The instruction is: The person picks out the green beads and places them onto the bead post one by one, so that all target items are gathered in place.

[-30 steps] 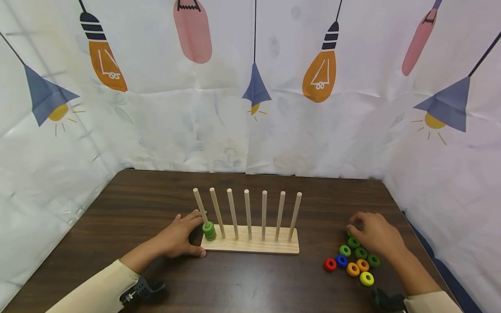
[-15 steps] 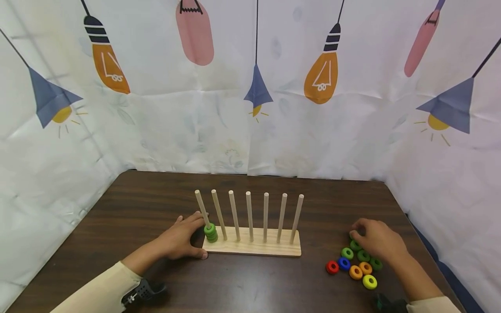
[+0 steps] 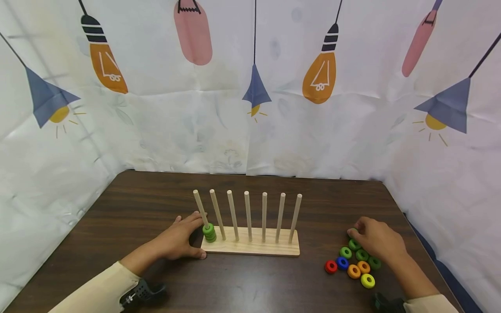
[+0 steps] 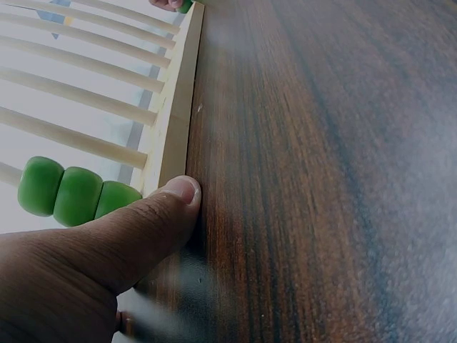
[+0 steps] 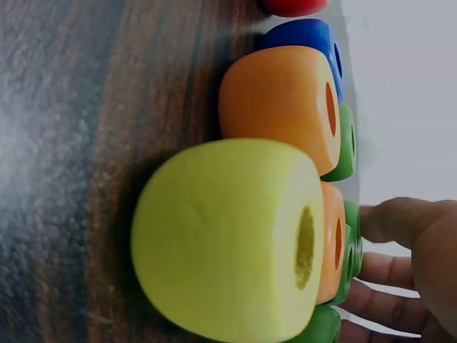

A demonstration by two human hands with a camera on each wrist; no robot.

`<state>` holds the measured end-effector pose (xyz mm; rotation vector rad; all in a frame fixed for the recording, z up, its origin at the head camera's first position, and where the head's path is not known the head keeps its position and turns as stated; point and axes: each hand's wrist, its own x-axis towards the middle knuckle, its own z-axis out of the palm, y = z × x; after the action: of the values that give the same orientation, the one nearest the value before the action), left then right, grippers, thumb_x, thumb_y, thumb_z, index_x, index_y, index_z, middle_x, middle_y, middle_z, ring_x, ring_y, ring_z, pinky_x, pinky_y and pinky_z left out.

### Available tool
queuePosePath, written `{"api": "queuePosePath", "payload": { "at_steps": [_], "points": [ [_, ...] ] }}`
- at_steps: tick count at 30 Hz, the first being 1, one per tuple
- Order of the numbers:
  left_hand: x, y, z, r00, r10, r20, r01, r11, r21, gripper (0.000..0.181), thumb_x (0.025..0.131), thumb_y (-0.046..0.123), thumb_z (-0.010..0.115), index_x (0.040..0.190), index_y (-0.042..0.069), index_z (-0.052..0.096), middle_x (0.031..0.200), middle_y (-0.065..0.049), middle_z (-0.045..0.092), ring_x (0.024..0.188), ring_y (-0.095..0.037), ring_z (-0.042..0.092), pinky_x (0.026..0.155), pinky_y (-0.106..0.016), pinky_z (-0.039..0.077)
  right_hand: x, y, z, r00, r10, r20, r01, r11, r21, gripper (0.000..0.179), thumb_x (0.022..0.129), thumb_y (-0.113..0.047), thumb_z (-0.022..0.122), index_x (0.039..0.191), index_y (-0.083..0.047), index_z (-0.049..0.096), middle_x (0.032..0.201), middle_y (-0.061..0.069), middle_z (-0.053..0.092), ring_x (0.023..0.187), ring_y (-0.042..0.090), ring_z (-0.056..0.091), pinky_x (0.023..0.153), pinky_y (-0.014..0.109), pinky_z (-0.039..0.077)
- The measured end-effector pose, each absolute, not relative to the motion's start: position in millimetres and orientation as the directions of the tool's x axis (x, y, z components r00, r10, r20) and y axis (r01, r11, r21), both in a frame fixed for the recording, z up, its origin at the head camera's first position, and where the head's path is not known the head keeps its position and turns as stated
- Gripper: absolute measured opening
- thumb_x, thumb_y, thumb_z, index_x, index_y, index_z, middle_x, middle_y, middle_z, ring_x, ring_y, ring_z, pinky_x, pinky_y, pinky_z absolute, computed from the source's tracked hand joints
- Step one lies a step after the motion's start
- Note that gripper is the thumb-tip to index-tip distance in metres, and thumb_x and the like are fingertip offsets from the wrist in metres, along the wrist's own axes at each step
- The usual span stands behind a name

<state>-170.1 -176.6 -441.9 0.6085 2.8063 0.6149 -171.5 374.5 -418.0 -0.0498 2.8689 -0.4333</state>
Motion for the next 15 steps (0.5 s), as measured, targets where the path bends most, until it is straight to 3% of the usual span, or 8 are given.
{"api": "queuePosePath", "payload": {
  "at_steps": [10,15],
  "points": [
    [-170,-175,-441,-0.894,0.433,-0.116,0.345,0.831,0.437,0.075,0.072,0.047,0.092,0.133,0.017,0.061,0.159,-0.01,0.04,0.152,-0.036,0.026,0.116,-0.071,0.014,-170,370,-418,-0.977,-0.052,-0.207,0.017,0.947,-0.319,0.055,0.096,-0.054,0.066,0.114,-0.002,0.064,0.098,0.008,0.069,0.068,0.016,0.061,0.054,0.041,0.049],
    [-170,-177,-441,-0.895,0.431,-0.115,0.346,0.834,0.431,0.075,0.072,0.047,0.092,0.134,0.017,0.061,0.159,-0.01,0.04,0.152,-0.036,0.026,0.115,-0.071,0.014,-170,363,-413,-0.989,-0.059,-0.135,-0.012,0.947,-0.321,0.048,0.096,-0.047,0.069,0.116,-0.004,0.063,0.099,0.008,0.067,0.073,0.018,0.06,0.055,0.04,0.048]
  ]
}}
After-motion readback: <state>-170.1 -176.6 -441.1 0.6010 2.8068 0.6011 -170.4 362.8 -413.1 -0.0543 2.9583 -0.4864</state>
